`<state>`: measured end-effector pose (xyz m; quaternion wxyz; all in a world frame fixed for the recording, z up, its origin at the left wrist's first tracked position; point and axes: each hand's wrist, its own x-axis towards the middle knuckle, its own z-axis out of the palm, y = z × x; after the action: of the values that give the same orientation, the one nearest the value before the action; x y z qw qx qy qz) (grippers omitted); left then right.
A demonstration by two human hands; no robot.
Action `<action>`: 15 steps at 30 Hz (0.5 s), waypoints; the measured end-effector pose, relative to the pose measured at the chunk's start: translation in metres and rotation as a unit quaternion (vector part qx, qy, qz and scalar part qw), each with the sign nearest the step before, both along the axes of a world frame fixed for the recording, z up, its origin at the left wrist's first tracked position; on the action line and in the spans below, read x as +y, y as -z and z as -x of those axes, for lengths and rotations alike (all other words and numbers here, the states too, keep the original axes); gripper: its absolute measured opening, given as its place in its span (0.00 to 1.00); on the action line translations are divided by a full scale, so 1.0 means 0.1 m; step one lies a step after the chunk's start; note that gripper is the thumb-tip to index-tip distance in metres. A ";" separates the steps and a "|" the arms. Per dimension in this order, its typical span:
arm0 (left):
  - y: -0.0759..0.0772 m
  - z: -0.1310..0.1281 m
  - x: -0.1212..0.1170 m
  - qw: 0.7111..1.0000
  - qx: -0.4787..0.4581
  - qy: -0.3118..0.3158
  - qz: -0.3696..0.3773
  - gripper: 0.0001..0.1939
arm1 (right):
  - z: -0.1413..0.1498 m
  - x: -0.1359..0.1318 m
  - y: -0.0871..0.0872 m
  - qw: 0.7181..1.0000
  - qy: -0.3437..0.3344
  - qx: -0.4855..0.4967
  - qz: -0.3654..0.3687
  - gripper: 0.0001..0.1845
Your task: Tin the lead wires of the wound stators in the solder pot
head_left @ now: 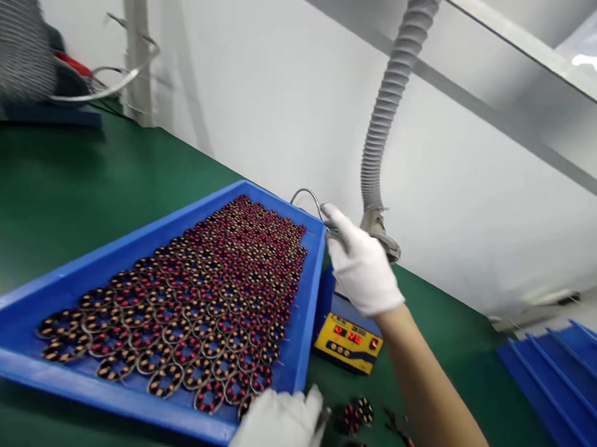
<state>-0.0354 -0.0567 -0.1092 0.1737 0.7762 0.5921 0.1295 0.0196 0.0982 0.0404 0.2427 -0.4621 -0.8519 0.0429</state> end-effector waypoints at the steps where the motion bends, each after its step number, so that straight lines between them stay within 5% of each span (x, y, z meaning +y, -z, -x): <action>1: -0.02 0.03 0.00 1.000 0.008 -0.002 -0.001 0.16 | -0.18 -0.26 -0.08 0.996 -0.020 0.075 -0.032 0.23; 5: -0.11 0.07 -0.03 0.999 0.046 -0.024 0.003 0.18 | -0.85 -1.12 -0.18 0.921 0.062 0.370 -0.104 0.16; 9: -0.21 -0.16 -0.15 0.997 0.064 0.044 0.020 0.17 | -1.30 -1.55 -0.03 0.831 0.176 0.492 -0.192 0.13; 15: -0.03 -0.60 -0.03 0.990 0.078 0.121 -0.011 0.21 | -1.49 -1.74 0.02 0.805 0.118 0.567 -0.129 0.11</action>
<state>0.0242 -0.0594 -0.1064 0.1329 0.8517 0.5040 0.0534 0.1684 -0.0755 0.0386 0.7429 -0.4172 -0.4992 0.1576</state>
